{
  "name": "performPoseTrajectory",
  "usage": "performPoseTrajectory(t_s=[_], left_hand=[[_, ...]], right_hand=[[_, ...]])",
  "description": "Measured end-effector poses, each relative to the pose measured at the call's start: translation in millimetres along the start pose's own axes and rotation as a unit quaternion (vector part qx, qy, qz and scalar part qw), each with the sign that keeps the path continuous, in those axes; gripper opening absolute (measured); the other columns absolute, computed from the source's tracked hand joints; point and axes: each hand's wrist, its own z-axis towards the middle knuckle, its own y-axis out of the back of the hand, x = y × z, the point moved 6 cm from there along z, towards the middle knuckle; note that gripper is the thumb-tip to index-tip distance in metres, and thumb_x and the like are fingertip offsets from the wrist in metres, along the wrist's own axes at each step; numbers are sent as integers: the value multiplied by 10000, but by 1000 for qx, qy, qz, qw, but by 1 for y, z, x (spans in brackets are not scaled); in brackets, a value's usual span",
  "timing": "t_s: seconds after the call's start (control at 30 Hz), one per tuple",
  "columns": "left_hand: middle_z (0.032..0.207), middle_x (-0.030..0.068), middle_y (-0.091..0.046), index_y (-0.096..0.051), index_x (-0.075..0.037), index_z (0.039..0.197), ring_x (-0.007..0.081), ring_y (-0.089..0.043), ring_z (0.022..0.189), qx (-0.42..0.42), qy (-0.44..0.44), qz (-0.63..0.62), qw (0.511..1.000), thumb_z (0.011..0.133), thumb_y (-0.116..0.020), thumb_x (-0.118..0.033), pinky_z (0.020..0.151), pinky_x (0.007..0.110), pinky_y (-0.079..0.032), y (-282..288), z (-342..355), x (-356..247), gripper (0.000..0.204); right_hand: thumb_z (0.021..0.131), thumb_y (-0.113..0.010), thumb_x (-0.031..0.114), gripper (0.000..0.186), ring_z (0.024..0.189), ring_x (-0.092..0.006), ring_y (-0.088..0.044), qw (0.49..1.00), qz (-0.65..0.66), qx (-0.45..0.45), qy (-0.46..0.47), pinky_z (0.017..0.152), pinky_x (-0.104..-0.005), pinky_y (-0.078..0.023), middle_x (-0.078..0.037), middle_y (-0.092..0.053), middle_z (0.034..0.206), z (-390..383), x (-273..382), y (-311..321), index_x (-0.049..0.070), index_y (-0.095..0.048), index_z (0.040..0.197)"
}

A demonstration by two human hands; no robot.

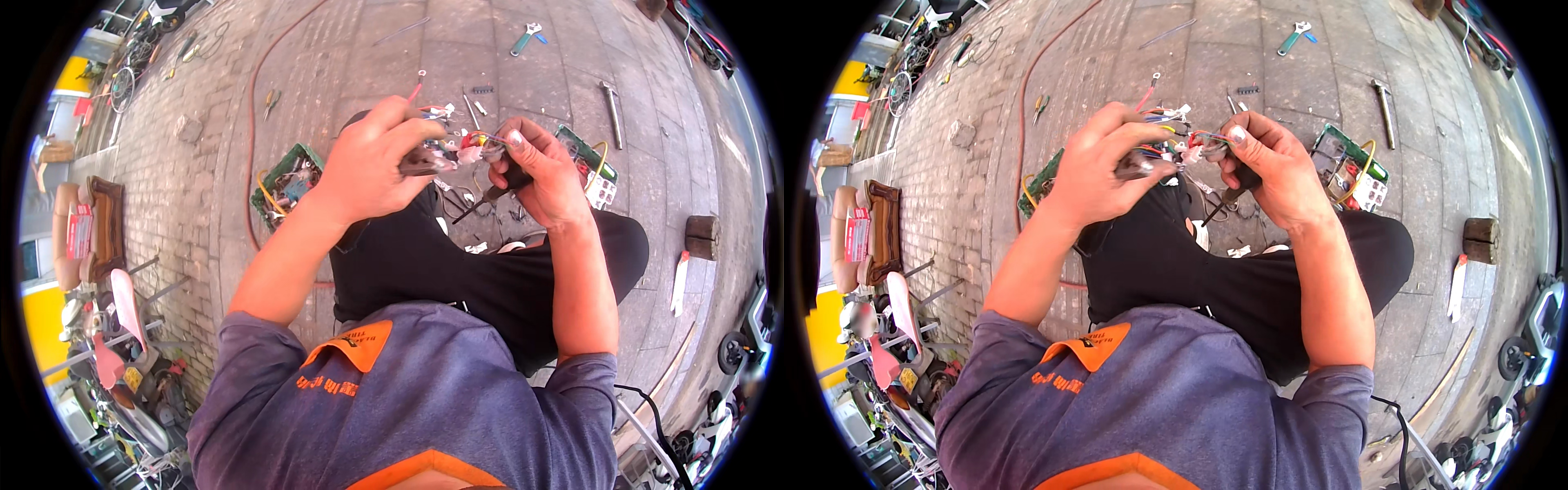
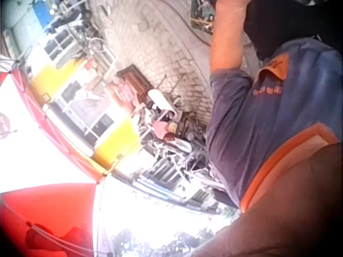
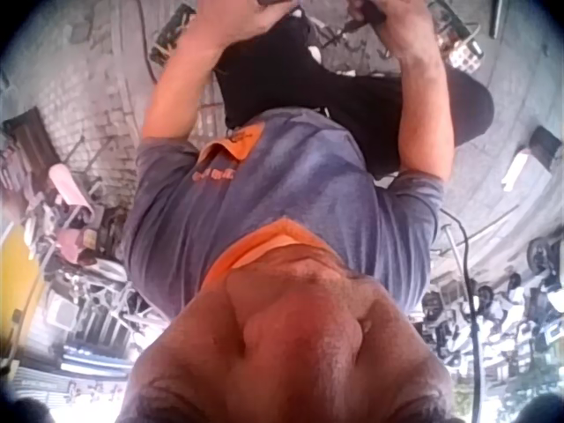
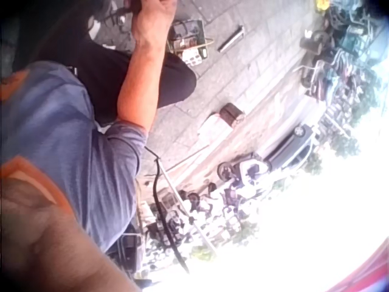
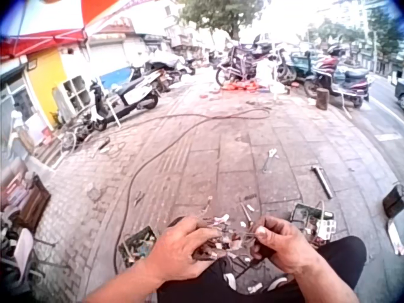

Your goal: The person sits on the ground and works on a bundle of electrical wires. They use pliers to strip wire insulation, twist wire ends together, and use a screwdriver to tighten connections within a black plastic housing.

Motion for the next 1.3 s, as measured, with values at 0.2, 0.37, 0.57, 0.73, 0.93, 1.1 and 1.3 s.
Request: performPoseTrajectory(t_s=[0.2, 0.37, 0.57, 0.73, 0.93, 1.1, 1.3], left_hand=[[1153, 96, -663, -734, -135, 1236, 348, -726, 1038, 116, -6, -4, 993, 712, -962, -215, 894, 456, -609, -21, 5, 1, 577], [1110, 82, -665, -738, -92, 1153, 293, -735, 996, 110, 34, 3, 993, 803, -903, -155, 867, 421, -607, -28, 6, 20, 392], [903, 13, -642, -723, -85, 1179, 120, -539, 748, 48, 167, -123, 977, 912, -869, -209, 699, 306, -459, -16, 5, 61, 328], [871, -48, -671, -721, -80, 1199, 58, -554, 804, 69, 250, -200, 945, 957, -852, -263, 724, 274, -462, -23, -3, 78, 331], [856, -36, -687, -722, -72, 1217, 57, -581, 774, 70, 260, -130, 954, 962, -844, -261, 693, 276, -477, -20, -1, 79, 340], [859, -30, -706, -737, -62, 1195, 55, -603, 780, 65, 269, -153, 949, 967, -841, -269, 697, 274, -493, -24, -2, 84, 324], [891, -11, -723, -756, -57, 1199, 67, -618, 801, 100, 277, -154, 943, 966, -838, -258, 730, 283, -513, -25, -2, 85, 318]], right_hand=[[1093, -685, 271, 227, 789, -103, -624, 1000, 14, -9, -10, 679, -289, -507, -57, -748, 941, 0, -6, -1, 45, -685, 1081], [1114, -642, 251, 211, 781, -103, -616, 997, 14, -74, -3, 683, -289, -510, -78, -768, 969, 2, -2, 15, 43, -662, 1083], [1125, -609, 236, 186, 822, -72, -562, 963, -237, -100, -83, 707, -243, -465, -40, -760, 970, 4, -1, 29, 65, -658, 1069], [1126, -607, 247, 219, 847, -74, -551, 935, -331, -69, -104, 713, -262, -464, -22, -741, 961, 3, -9, 20, 35, -662, 1112], [1073, -613, 154, 202, 826, -72, -544, 932, -324, -144, -71, 742, -263, -471, 5, -654, 954, 4, -6, 22, 25, -674, 1216], [1019, -605, 79, 318, 816, -72, -554, 937, -280, -172, 119, 740, -256, -477, -11, -633, 1072, 8, 9, 18, 43, -699, 1321], [911, -833, 190, 383, 886, -223, -650, 794, -547, -172, 203, 825, -350, -561, -105, -698, 1224, 11, 22, -28, 103, -767, 1278]])
